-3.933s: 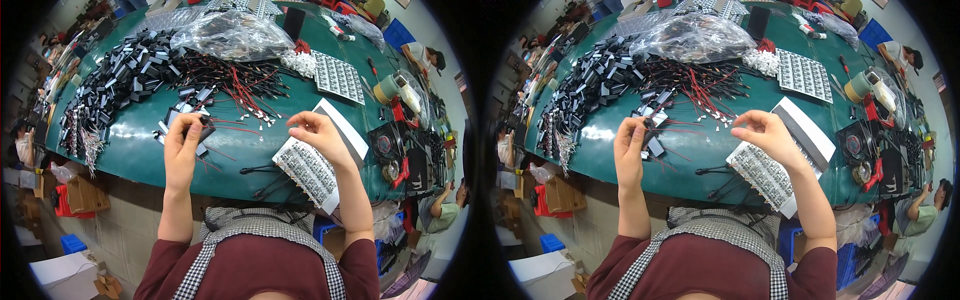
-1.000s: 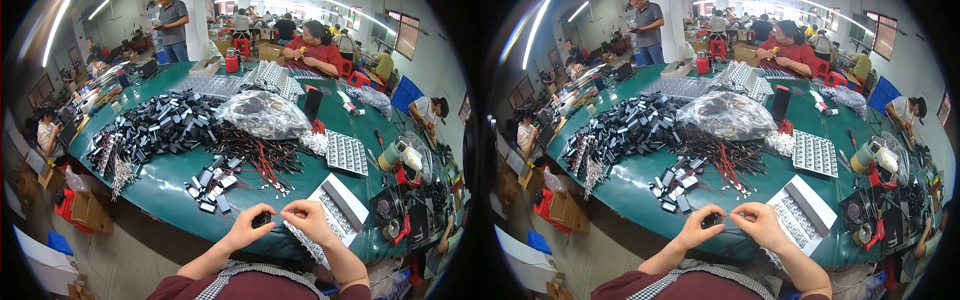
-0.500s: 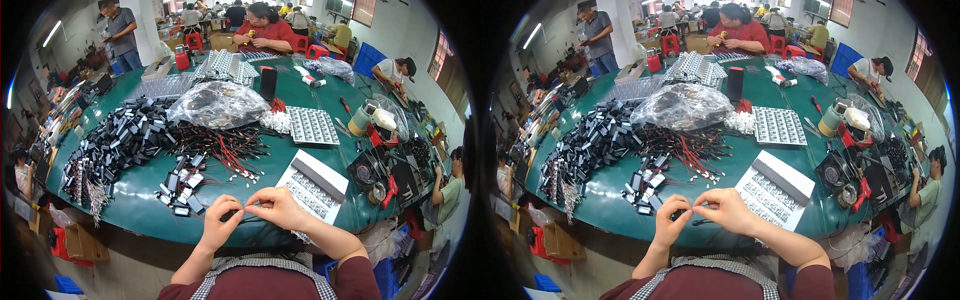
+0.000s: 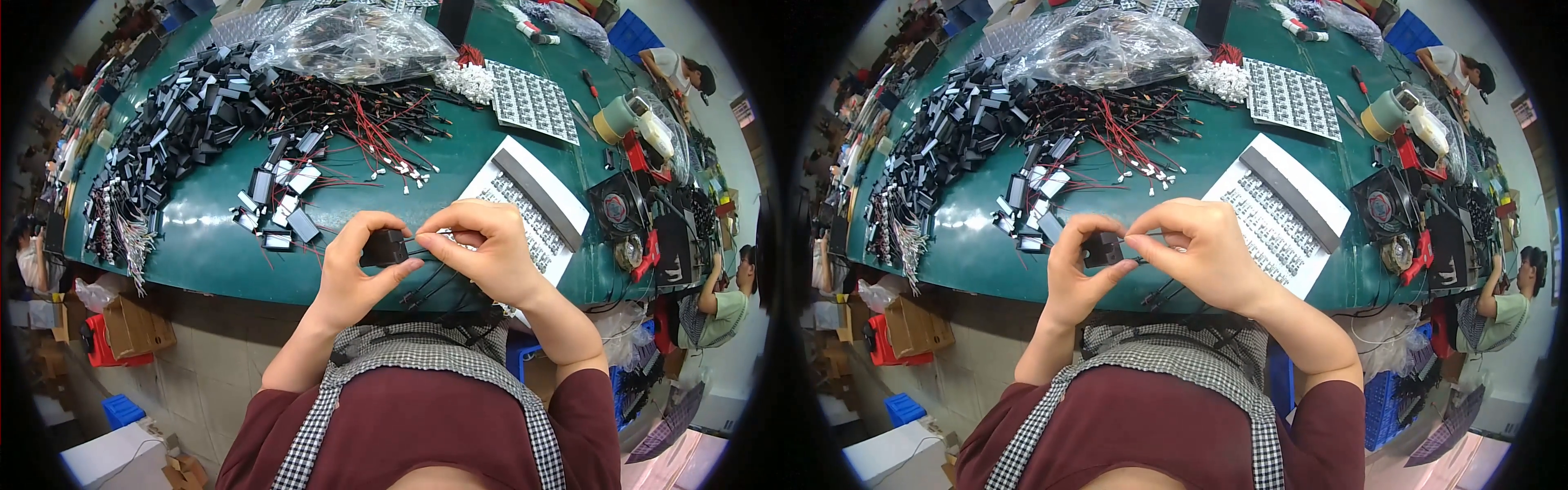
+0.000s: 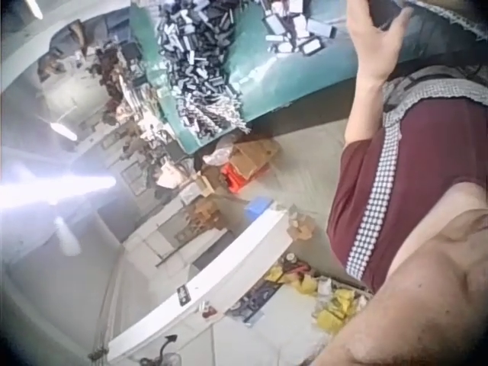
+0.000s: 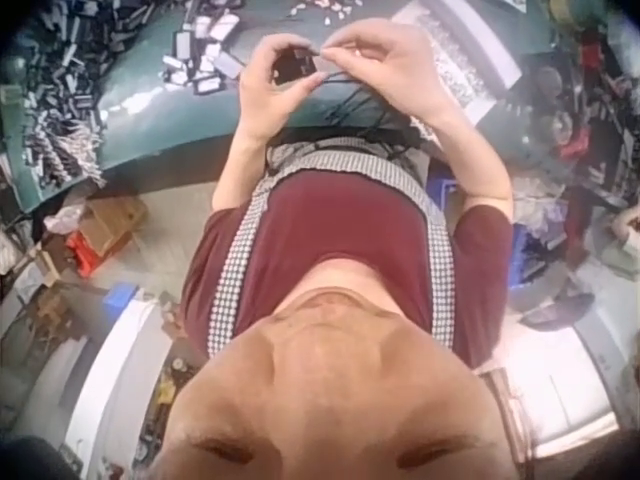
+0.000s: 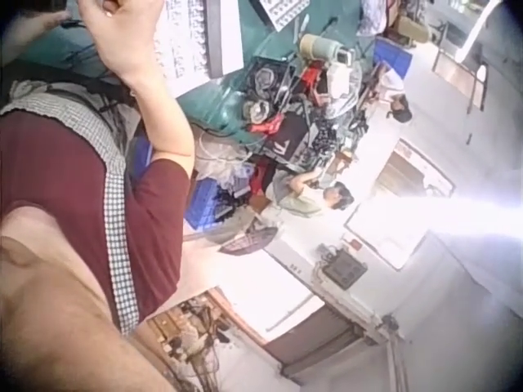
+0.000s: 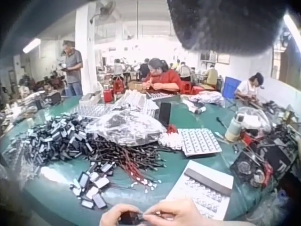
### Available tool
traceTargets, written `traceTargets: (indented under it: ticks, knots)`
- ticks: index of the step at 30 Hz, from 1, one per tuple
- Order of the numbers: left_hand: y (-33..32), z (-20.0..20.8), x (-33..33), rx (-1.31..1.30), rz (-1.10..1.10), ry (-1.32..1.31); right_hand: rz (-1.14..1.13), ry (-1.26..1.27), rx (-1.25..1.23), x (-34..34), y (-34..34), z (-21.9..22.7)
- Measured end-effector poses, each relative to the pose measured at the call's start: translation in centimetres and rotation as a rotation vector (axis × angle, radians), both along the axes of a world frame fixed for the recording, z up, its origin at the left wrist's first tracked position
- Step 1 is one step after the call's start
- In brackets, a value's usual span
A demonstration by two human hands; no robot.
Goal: The person assembles wiring harnesses by hand, inserting wires and connectors into small plastic housings for electronic devices.
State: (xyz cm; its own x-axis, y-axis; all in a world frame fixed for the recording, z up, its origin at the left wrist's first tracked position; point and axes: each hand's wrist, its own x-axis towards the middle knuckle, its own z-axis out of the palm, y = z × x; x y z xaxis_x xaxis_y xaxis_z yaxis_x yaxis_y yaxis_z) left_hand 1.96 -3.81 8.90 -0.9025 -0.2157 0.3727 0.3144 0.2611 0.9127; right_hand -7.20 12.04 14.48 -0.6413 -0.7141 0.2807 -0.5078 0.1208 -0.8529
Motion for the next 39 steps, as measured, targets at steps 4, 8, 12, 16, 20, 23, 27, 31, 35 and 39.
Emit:
traceTargets:
  ticks: [4,8,12,16,20,23,27,31,35,39]
  knots:
    - [0.1,-0.1,0.5,0.026,0.015,-0.011,0.04,-0.028,0.088,0.4,0.4,0.1]
    - [0.2,0.1,0.8,0.021,0.022,-0.008,0.022,0.011,0.031,0.6,0.3,0.0]
    - [0.1,0.5,0.3,-0.13,0.068,0.046,0.003,0.031,-0.002,0.4,0.2,-0.4]
    - [0.0,0.7,0.0,-0.261,0.107,0.107,0.012,0.03,0.031,0.2,0.3,-0.3]
    - [0.0,0.9,0.1,-0.276,0.133,0.102,0.012,0.089,0.064,0.2,0.3,-0.5]
    - [0.1,0.9,0.2,-0.293,0.137,0.085,0.001,0.089,0.071,0.3,0.4,-0.4]
    - [0.1,0.9,0.4,-0.328,0.108,0.081,-0.022,0.047,0.057,0.6,0.2,-0.3]
    - [0.4,1.2,0.3,-0.375,0.119,0.114,0.044,0.158,0.124,0.4,0.4,-1.0]
    - [1.3,0.4,0.5,0.191,0.037,0.065,0.137,0.145,0.308,0.6,0.2,-0.7]
    - [0.6,0.4,0.3,-0.032,-0.013,0.088,0.203,0.221,0.328,1.0,-0.3,-1.1]
